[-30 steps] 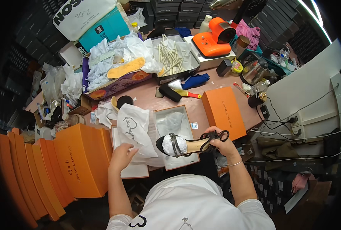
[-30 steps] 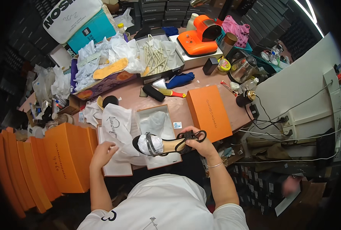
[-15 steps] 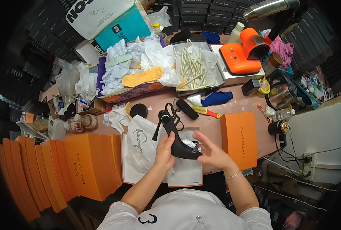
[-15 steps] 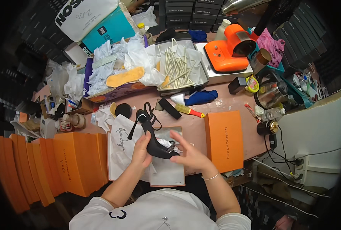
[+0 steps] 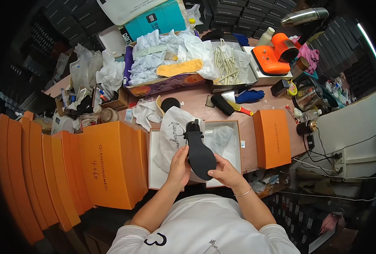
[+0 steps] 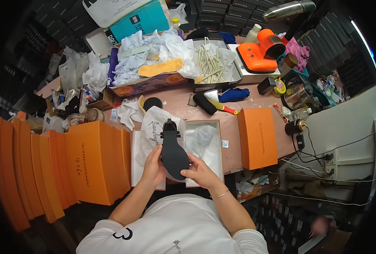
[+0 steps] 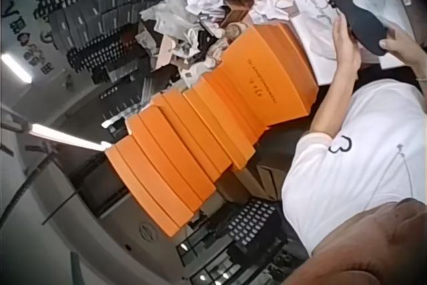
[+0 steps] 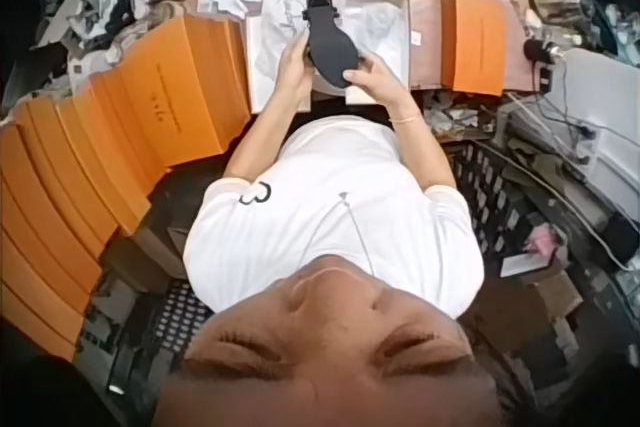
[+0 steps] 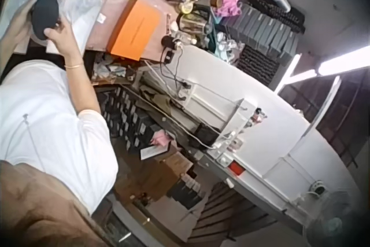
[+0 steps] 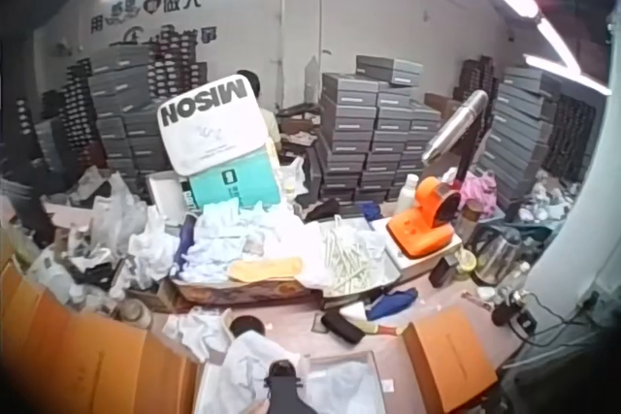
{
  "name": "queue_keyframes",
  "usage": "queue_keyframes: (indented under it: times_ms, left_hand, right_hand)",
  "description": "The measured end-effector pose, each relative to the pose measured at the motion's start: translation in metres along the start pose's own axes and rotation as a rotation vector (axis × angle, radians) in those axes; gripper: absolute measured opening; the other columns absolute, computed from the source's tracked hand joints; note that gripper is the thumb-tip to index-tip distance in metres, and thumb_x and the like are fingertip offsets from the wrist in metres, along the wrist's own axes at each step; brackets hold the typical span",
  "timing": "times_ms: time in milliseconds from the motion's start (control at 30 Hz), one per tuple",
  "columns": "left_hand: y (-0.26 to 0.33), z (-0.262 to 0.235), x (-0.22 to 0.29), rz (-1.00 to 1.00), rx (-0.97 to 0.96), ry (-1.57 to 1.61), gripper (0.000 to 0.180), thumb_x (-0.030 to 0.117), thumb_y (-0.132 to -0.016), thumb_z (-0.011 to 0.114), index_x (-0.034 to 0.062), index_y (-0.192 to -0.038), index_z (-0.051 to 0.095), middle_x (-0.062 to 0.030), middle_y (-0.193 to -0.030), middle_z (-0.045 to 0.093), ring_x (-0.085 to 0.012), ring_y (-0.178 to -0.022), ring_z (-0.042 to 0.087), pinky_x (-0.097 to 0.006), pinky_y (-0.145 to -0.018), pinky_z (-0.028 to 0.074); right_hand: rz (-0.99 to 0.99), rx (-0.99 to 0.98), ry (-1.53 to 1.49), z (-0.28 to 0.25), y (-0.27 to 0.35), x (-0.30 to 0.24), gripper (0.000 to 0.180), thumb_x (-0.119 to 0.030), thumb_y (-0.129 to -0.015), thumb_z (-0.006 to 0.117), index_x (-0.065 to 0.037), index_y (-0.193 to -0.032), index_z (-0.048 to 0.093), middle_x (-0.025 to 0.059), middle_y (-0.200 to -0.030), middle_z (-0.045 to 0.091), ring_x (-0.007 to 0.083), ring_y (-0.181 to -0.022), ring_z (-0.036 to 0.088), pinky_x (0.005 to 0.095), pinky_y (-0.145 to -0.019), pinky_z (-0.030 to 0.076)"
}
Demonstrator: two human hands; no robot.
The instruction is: Packing finished shoes into shoeboxes and organizing them for shipping.
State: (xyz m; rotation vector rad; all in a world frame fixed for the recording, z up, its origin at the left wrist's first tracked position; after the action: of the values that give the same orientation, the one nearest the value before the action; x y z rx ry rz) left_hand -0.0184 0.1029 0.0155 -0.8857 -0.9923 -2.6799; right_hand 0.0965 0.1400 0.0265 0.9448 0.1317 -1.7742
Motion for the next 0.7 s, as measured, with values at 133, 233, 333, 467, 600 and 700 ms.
queue_keyframes:
  times_ms: [133,233,333,467,600,700]
  left_hand:
    - [0.009,-0.018,0.003,0.0,-0.088,-0.015,0.035,0.04,-0.096,0.053,0.0077,-0.111,0.056,-0.0015,-0.099,0.061,-0.0112,-0.092,0.056,-0.029,-0.085,0.044]
    - [0.015,-0.01,0.0,-0.111,-0.24,0.075,0.051,0.043,-0.094,0.054,0.0057,-0.127,0.047,-0.0058,-0.104,0.062,-0.0152,-0.099,0.059,-0.031,-0.087,0.047]
    - [0.013,0.005,0.014,-0.049,-0.371,0.079,0.063,0.041,-0.093,0.053,0.004,-0.14,0.032,-0.0105,-0.106,0.062,-0.0219,-0.105,0.06,-0.035,-0.091,0.049]
    - [0.003,-0.01,0.018,0.009,-0.357,0.038,0.068,0.036,-0.092,0.051,-0.0003,-0.143,0.026,-0.0135,-0.102,0.062,-0.0291,-0.104,0.061,-0.041,-0.093,0.049]
    - [0.02,-0.019,0.03,0.08,-0.321,-0.109,0.07,0.038,-0.091,0.051,-0.0033,-0.142,0.027,-0.0147,-0.096,0.063,-0.0301,-0.095,0.064,-0.043,-0.094,0.048]
    - [0.006,-0.041,0.038,0.114,-0.216,-0.126,0.065,0.035,-0.093,0.049,-0.0023,-0.142,0.028,-0.0149,-0.096,0.063,-0.0295,-0.094,0.064,-0.042,-0.089,0.051]
  right_hand:
    - [0.051,-0.067,0.137,0.018,0.001,0.015,0.064,0.008,-0.079,0.066,0.003,-0.137,0.039,0.0102,-0.127,0.053,0.0139,-0.114,0.052,0.0295,-0.095,0.047]
    - [0.104,-0.15,0.203,0.029,0.005,0.022,0.06,0.003,-0.083,0.066,0.0,-0.138,0.042,0.0075,-0.13,0.05,0.0128,-0.113,0.052,0.0287,-0.093,0.047]
    - [0.02,-0.136,0.41,0.03,-0.002,0.001,0.056,-0.001,-0.085,0.067,0.001,-0.136,0.044,0.0075,-0.128,0.051,0.0156,-0.116,0.052,0.0303,-0.095,0.046]
    - [-0.193,0.217,0.812,-0.016,-0.033,-0.062,0.051,-0.01,-0.088,0.065,0.0,-0.134,0.046,0.0161,-0.132,0.048,0.0285,-0.123,0.049,0.0376,-0.1,0.043]
    - [-0.592,0.357,1.618,0.019,-0.099,-0.046,0.058,-0.015,-0.084,0.067,-0.001,-0.136,0.043,0.0203,-0.138,0.042,0.0347,-0.132,0.04,0.0435,-0.105,0.036]
    - [-0.261,-0.278,1.645,0.011,-0.122,0.106,0.061,-0.03,-0.084,0.064,-0.004,-0.135,0.043,0.0226,-0.136,0.044,0.0378,-0.126,0.042,0.048,-0.106,0.028]
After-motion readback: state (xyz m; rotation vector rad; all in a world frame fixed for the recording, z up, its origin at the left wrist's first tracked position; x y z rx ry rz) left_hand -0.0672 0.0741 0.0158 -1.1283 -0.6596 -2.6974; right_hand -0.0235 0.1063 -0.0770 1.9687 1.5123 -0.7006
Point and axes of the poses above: each hand's wrist, its own y-axis away from the middle knuckle, its own z-axis out of the palm, x = y × z, the point moved 10 cm from there along -y, towards the middle knuckle
